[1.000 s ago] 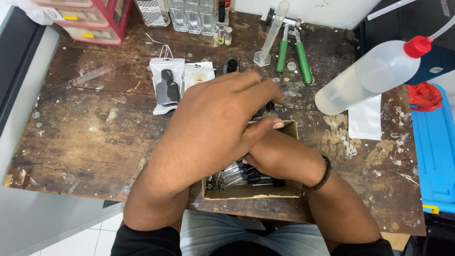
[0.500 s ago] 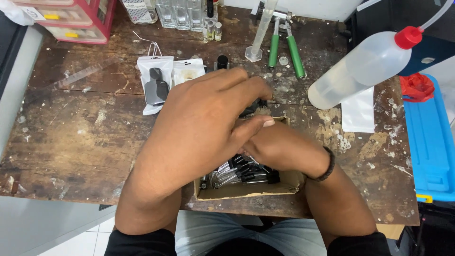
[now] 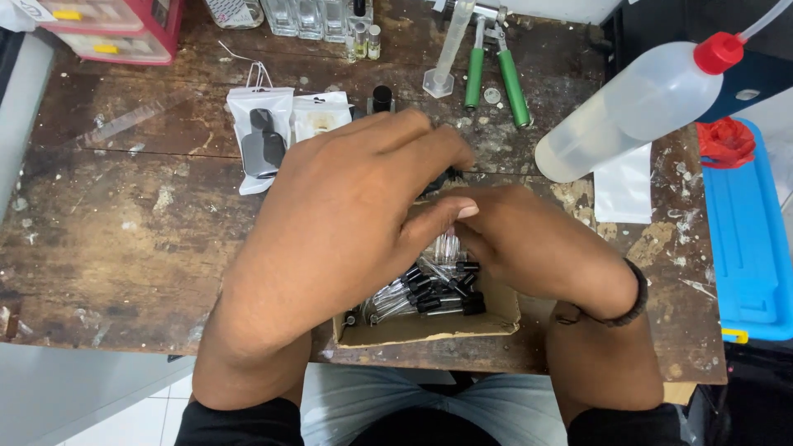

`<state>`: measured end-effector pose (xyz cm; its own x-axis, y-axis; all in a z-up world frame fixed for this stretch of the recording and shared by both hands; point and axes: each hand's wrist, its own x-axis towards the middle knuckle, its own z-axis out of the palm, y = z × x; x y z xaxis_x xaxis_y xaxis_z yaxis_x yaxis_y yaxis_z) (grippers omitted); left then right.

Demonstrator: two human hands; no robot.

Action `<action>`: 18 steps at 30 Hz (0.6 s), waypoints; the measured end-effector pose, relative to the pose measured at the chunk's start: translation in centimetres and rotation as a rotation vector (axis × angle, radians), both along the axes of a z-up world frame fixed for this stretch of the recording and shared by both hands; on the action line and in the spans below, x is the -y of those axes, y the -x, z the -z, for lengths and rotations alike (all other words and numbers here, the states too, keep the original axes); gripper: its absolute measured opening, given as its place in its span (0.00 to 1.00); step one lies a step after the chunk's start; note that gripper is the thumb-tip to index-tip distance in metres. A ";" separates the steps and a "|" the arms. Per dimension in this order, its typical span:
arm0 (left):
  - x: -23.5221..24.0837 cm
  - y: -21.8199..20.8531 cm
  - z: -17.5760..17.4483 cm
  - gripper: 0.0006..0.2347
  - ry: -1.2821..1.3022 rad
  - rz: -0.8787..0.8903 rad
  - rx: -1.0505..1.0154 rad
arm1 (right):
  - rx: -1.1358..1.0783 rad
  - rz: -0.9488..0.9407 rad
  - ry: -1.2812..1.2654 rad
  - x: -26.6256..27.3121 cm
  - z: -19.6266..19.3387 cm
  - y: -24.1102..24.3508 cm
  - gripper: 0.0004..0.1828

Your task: Assembling small perfume spray bottles by attaching spray nozzles to glass vials.

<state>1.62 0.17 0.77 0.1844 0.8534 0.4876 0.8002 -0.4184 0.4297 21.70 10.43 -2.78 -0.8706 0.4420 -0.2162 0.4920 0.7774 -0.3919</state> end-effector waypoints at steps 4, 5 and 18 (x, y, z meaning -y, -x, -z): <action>-0.1 0.0 0.0 0.11 -0.016 0.001 0.015 | 0.603 -0.058 -0.181 1.8 0.7 1.5 0.08; -0.1 0.0 0.0 0.10 -0.012 -0.008 0.001 | 0.510 0.016 -0.097 2.3 1.7 2.1 0.06; 0.2 -0.5 0.3 0.10 -0.036 0.030 0.009 | 0.397 -0.083 -0.229 1.3 10.2 0.4 0.11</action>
